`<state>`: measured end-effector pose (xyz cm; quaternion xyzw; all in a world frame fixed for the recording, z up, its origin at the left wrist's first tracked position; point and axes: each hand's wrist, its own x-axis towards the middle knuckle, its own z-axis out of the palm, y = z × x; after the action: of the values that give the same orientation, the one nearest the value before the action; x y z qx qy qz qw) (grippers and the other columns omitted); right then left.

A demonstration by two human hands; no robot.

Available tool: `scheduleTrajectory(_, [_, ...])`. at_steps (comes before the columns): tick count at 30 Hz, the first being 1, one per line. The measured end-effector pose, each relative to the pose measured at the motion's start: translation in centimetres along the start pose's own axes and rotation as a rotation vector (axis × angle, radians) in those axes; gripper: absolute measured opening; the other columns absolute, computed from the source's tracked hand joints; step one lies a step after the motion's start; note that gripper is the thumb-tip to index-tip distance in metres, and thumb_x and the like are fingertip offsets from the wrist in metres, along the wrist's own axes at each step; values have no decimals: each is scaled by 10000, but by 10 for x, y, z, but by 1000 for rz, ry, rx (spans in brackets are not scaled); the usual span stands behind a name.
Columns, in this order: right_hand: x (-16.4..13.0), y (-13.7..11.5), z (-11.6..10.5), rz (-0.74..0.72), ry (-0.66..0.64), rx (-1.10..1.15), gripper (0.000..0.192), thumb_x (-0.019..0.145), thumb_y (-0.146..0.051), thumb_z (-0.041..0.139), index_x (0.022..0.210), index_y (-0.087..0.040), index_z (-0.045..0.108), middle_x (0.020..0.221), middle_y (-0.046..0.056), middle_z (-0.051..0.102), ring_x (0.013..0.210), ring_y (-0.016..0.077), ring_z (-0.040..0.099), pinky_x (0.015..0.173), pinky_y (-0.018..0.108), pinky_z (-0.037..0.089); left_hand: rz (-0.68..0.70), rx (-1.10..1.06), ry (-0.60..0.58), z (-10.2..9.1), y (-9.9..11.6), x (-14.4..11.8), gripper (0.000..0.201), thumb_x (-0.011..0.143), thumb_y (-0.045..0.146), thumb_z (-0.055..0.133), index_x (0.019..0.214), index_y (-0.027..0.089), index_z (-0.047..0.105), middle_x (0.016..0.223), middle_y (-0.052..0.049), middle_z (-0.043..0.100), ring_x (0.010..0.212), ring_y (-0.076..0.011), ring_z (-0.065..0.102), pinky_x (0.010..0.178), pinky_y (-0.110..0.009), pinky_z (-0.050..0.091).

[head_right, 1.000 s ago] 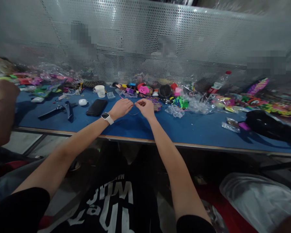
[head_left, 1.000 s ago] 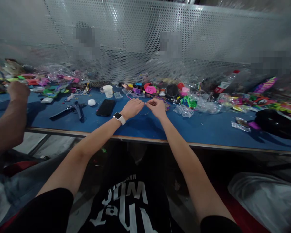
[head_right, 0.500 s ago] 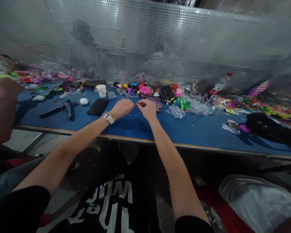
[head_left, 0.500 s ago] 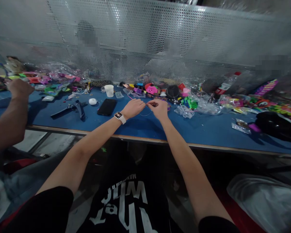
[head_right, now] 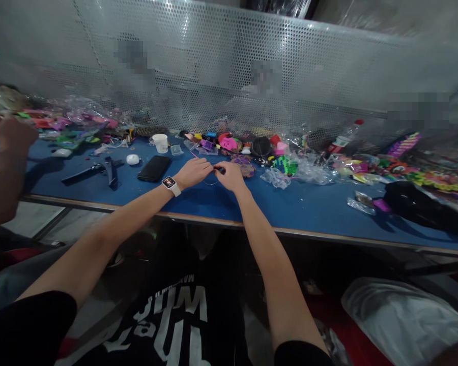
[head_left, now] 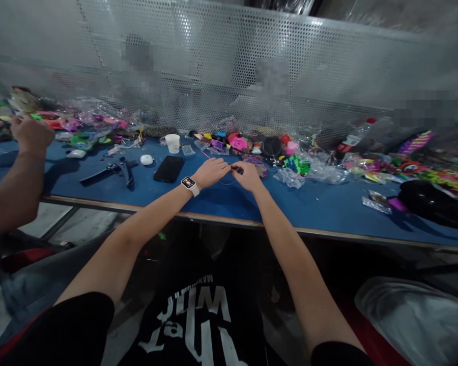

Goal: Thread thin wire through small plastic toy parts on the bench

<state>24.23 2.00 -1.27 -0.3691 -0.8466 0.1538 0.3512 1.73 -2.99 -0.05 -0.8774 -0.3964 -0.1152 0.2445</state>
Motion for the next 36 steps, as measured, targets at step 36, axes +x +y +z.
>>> scheduleTrajectory(36, [-5, -29, -10, -6, -239, -613, 168, 1080, -308, 818, 1181, -182, 863, 1223, 168, 870, 1131, 355, 803, 867, 404, 513, -283, -276, -217, -12, 14, 5, 351, 1247, 184, 462, 1437, 145, 754, 1405, -174, 845, 1301, -312, 823, 966, -388, 616])
